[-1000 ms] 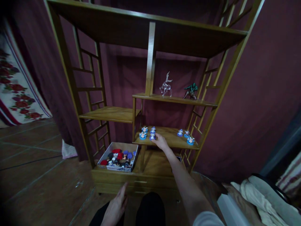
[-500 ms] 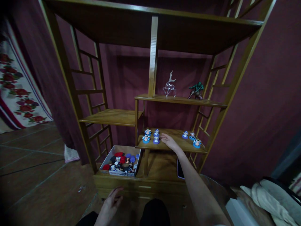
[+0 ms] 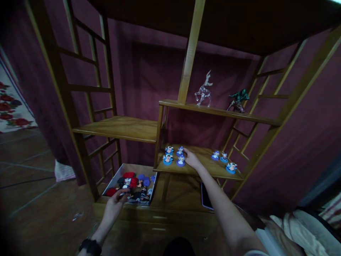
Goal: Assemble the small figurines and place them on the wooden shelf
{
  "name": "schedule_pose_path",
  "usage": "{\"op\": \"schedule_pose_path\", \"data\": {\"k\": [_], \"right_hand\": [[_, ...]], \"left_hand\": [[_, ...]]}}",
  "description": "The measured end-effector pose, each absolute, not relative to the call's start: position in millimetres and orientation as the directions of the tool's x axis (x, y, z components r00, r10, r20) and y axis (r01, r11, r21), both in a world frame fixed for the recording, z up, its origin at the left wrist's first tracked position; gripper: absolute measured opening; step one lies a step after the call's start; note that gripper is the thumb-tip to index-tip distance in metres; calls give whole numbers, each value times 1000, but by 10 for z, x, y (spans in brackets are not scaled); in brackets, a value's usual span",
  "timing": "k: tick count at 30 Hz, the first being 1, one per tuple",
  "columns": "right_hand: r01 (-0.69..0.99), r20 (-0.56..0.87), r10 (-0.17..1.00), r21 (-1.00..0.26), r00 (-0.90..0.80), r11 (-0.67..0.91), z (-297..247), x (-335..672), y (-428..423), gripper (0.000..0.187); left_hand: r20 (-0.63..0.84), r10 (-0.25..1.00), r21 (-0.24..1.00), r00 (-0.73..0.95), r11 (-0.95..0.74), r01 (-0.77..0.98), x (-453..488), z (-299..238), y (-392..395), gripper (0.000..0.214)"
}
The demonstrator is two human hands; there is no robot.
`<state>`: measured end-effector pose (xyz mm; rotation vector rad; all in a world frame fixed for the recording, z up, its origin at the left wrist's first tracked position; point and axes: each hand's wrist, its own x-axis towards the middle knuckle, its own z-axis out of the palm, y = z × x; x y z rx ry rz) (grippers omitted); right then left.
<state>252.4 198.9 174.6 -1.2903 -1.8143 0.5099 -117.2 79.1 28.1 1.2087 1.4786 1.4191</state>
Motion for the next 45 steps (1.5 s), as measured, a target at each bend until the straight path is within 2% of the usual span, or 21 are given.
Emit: {"op": "schedule_pose_path", "data": {"k": [5,13,17,20,23,25,26,27,29,31,32,35,39,42,45], "right_hand": [[557,377,920,-743,-110,371,1714,2502,2081,60],[621,374,924,-705,-83,341,1762,2474,2005,64],[552,346,932,-760,-103,343,1894,2473,1820,59],[524,453,890,-770,50,363,1962,2478,1438,48],[565,654,704,-703,277,431,1864,2358,876,38],[564,684,618,-706,388,428,1664,2128,502,33],[555,666,634,-722,393,415,1529,1966,352,30],[556,631,704,-731,327,396,1378,1781,243,25],[544,482,876,-746,40,385,1062,1393,172,21],[500,367,902,-751,-227,431,778,1058,295,22],[486,326,900,-760,-290,432,658,931,413,22],[509,272,914,-765,-300,395,372,701,877,23],[647,225,946,-691,-232,323,58,531,1480,27],[810,197,958,-515,-209,283,-139,396,1819,32],[916,139,962,-298,-236,268,-266,297,2041,40]], "left_hand": [[44,941,998,-335,-27,55,-1385,215,973,46],[-131,906,975,-404,45,-216,-1467,117,1145,35],[-155,856,959,-493,10,-284,-1499,141,1116,31],[-167,822,944,-544,-26,-329,-1560,184,1073,28],[-191,796,919,-574,-61,-391,-1608,252,1122,24],[-235,779,884,-582,-77,-461,-1607,310,1206,17],[-252,785,859,-567,-88,-504,-1596,340,1252,16],[-270,779,830,-566,-110,-547,-1581,368,1294,15],[-324,772,771,-546,-119,-626,-1551,418,1358,15],[-410,771,707,-488,-69,-704,-1547,458,1390,16],[-457,770,664,-445,-38,-747,-1560,477,1398,16],[-483,796,575,-364,-24,-818,-1656,541,1420,19],[-475,802,541,-361,-57,-839,-1824,629,1497,21],[-505,788,500,-352,-66,-864,-1894,655,1559,20],[-563,783,444,-265,16,-896,-1910,645,1588,20]]}}
